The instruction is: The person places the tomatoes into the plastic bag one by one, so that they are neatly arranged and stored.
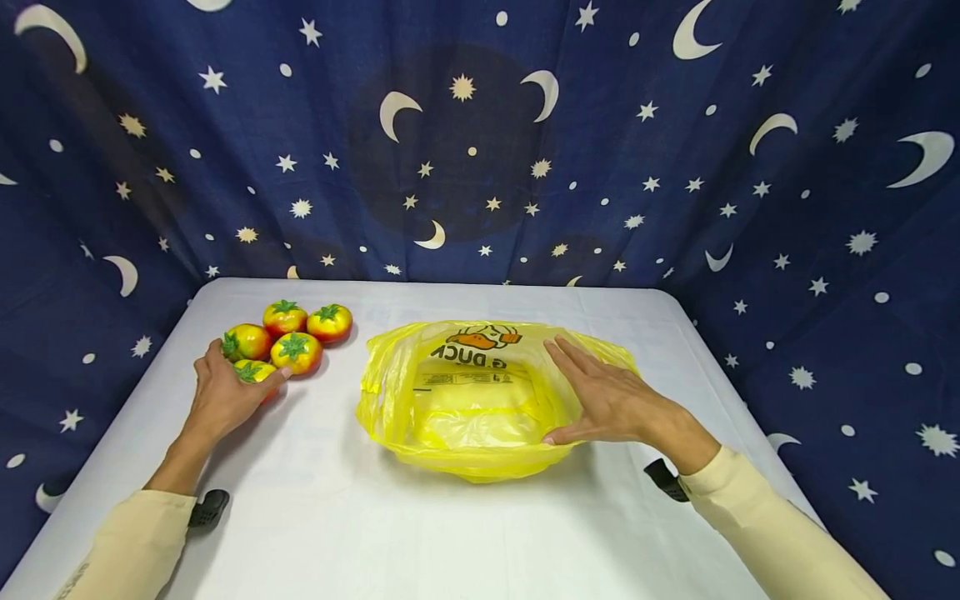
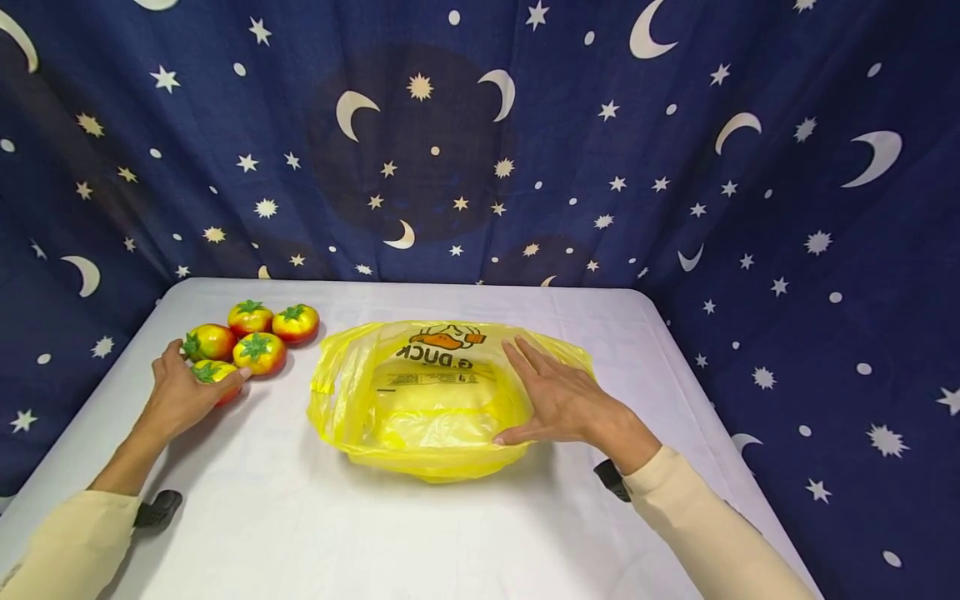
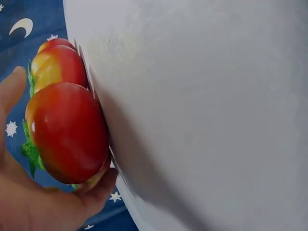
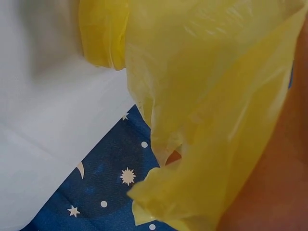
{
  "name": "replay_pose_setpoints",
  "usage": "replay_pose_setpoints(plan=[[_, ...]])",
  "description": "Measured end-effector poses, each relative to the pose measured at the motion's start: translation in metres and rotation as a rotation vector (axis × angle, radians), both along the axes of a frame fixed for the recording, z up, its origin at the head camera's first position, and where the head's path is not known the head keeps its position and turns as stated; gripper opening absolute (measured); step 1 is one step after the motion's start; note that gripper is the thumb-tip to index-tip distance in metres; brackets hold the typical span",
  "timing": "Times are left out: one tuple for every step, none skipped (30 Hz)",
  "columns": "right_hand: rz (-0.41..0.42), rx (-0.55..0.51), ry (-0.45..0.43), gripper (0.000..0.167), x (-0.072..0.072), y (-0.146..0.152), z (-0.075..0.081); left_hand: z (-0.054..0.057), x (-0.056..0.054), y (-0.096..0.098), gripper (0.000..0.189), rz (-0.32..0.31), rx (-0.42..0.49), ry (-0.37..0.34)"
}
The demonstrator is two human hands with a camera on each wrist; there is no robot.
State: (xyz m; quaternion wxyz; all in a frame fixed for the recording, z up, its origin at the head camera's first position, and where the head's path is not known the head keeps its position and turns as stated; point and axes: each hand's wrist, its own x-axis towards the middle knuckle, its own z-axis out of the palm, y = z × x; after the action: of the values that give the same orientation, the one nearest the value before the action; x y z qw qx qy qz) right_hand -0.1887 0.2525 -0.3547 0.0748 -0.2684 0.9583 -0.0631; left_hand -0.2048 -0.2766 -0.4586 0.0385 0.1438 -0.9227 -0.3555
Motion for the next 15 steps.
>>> replay_pose_setpoints(plan=[[0.000,0.001,0.003,0.136,0.0000,0.0002,0.0000,0.0005,0.0001,0.0001,0.124,0.007,0.000,-0.020],[-0.001,0.002,0.006,0.136,0.0000,0.0004,0.0000,0.0009,-0.0002,0.0000,0.125,0.014,-0.001,-0.038],[-0.002,0.001,0.005,0.136,0.0000,0.0006,0.0000,0.0013,-0.0004,0.0002,0.126,0.021,0.001,-0.057],[-0.003,0.000,0.005,0.136,0.0001,0.0007,-0.0001,0.0017,-0.0007,0.0002,0.127,0.028,0.000,-0.078],[-0.004,0.001,0.005,0.136,0.0002,0.0009,-0.0001,0.0020,-0.0012,0.0001,0.127,0.034,0.001,-0.097],[-0.005,0.002,0.005,0.135,0.0002,0.0010,-0.0001,0.0021,-0.0018,0.0002,0.127,0.038,0.001,-0.113],[-0.006,0.003,0.005,0.136,0.0002,0.0010,-0.0002,0.0022,-0.0023,0.0005,0.127,0.041,0.005,-0.130],[-0.008,0.003,0.005,0.136,0.0002,0.0011,-0.0002,0.0024,-0.0027,0.0006,0.127,0.044,0.009,-0.144],[-0.008,0.003,0.004,0.136,0.0002,0.0010,-0.0002,0.0025,-0.0031,0.0007,0.127,0.045,0.012,-0.152],[-0.009,0.003,0.005,0.136,0.0002,0.0010,-0.0001,0.0027,-0.0032,0.0007,0.127,0.043,0.013,-0.160],[-0.010,0.003,0.005,0.136,0.0002,0.0009,-0.0001,0.0029,-0.0033,0.0007,0.127,0.042,0.016,-0.165],[-0.010,0.003,0.004,0.136,0.0002,0.0007,-0.0001,0.0032,-0.0032,0.0007,0.127,0.041,0.017,-0.170],[-0.010,0.002,0.004,0.136,0.0003,0.0007,0.0000,0.0034,-0.0030,0.0005,0.127,0.040,0.020,-0.172],[-0.010,0.003,0.004,0.135,0.0003,0.0006,0.0001,0.0036,-0.0028,0.0005,0.127,0.039,0.021,-0.173],[-0.010,0.003,0.003,0.135,0.0004,0.0007,0.0002,0.0036,-0.0027,0.0004,0.127,0.034,0.019,-0.171]])
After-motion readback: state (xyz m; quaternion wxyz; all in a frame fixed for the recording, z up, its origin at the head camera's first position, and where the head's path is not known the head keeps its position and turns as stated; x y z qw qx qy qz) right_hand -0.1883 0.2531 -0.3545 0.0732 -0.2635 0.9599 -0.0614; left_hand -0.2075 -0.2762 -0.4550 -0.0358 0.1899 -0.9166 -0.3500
